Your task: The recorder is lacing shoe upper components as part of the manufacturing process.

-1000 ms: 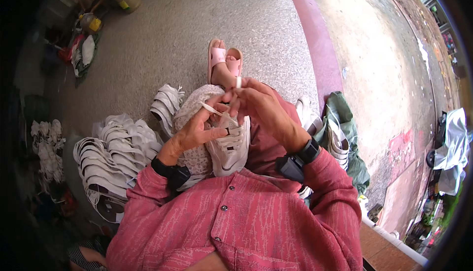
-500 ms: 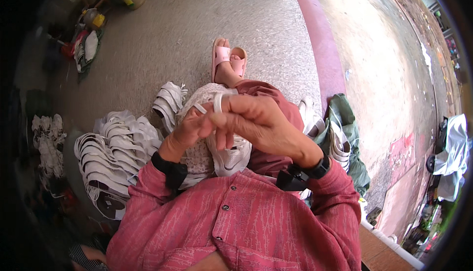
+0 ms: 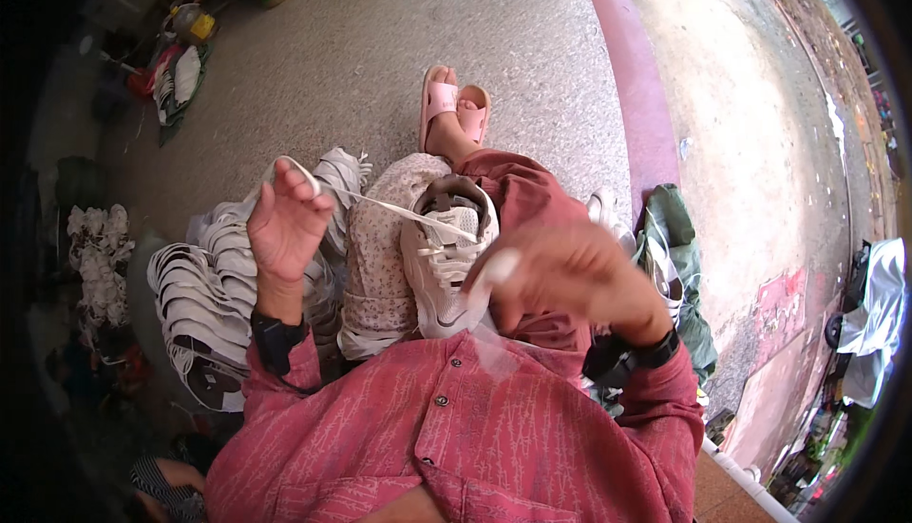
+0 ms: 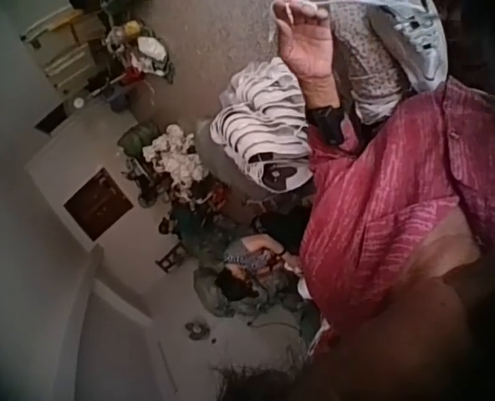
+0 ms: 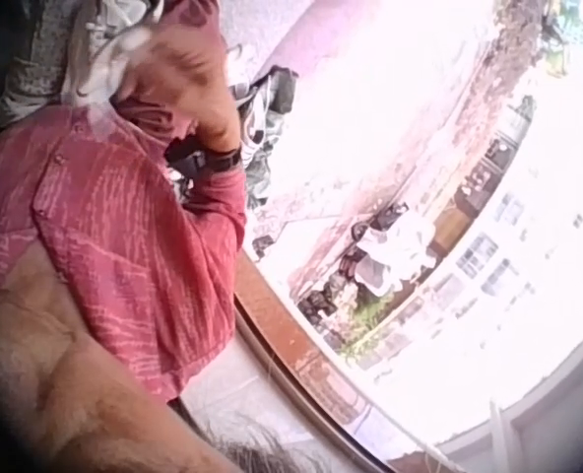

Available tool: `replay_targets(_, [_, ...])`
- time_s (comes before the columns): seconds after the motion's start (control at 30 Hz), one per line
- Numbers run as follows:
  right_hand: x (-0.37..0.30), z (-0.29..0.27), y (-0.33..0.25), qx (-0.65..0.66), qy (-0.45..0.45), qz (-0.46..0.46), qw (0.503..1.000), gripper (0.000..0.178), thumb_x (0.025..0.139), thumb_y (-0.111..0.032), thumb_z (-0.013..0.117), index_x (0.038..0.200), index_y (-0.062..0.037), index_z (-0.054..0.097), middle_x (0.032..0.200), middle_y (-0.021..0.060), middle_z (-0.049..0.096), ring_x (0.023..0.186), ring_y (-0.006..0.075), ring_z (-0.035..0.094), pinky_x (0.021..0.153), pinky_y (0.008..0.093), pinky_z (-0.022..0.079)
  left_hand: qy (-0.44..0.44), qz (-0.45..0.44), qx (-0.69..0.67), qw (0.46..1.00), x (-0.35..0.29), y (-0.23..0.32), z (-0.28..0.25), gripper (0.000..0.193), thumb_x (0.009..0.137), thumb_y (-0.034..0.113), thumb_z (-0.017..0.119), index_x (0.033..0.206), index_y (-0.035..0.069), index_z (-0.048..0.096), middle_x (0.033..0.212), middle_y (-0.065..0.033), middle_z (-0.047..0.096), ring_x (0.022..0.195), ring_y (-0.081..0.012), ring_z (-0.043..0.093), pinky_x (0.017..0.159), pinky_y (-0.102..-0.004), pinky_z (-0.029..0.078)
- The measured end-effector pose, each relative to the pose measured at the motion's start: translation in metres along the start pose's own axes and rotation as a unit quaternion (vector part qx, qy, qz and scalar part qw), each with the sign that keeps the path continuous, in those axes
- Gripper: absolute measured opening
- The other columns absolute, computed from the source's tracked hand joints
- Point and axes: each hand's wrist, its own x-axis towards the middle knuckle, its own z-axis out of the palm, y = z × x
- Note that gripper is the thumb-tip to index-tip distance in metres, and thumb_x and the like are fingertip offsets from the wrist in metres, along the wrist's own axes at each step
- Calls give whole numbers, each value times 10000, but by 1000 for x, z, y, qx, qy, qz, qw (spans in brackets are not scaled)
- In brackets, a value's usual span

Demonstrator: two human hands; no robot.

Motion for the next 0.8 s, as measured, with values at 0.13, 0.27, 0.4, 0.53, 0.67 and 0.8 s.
replay_targets(0.13, [-2, -44, 22, -52, 354, 42, 933, 266, 1002, -242, 543, 1005, -6, 666, 942, 69, 707, 632, 77, 585, 561, 214, 433, 63, -1, 65, 996, -36, 15, -24, 314, 932, 125, 619, 1238, 60, 596, 1074, -67, 667, 886, -142, 606, 826, -302, 442])
replay_targets(0.27, [-28, -91, 89, -12, 431, 66, 900, 263, 1003, -254, 542, 1061, -17, 640, 1011, 82, 698, 753, 91, 618, 611, 218, 463, 216, -65, 242, 944, -53, 23, -34, 352, 877, 5, 642, 1225, 10, 589, 1078, -111, 662, 661, -46, 531, 584, -143, 416])
replay_targets(0.4, [-52, -100, 108, 97, 468, 37, 877, 277, 1001, -262, 544, 1113, -18, 612, 1051, 88, 687, 841, 113, 642, 691, 239, 517, 187, -135, 252, 940, -81, 46, -29, 365, 869, 8, 650, 1229, 7, 585, 1064, -110, 660, 571, -9, 455, 517, -137, 387])
replay_targets(0.53, [-69, -110, 117, 166, 530, -4, 831, 259, 1005, -235, 533, 1129, -13, 579, 1086, 104, 675, 899, 167, 664, 783, 298, 558, 256, -161, 301, 904, -80, 55, -35, 360, 856, -1, 657, 1212, 10, 601, 1045, -86, 647, 651, -35, 502, 571, -157, 419])
replay_targets(0.67, [-74, -122, 127, 234, 584, -16, 777, 259, 998, -226, 543, 1128, -3, 567, 1068, 117, 669, 981, 226, 670, 875, 345, 554, 172, -5, 787, 592, -54, 17, -26, 344, 802, 60, 716, 1138, 43, 651, 1055, -64, 635, 966, -174, 579, 819, -290, 458])
replay_targets(0.8, [-68, -122, 128, 225, 490, -49, 841, 256, 981, -198, 577, 1125, 13, 580, 796, 25, 591, 655, 107, 544, 604, 243, 454, -60, 73, 785, 612, -8, -48, 23, 285, 787, 92, 731, 1061, 51, 666, 1080, -97, 631, 996, -262, 591, 860, -359, 456])
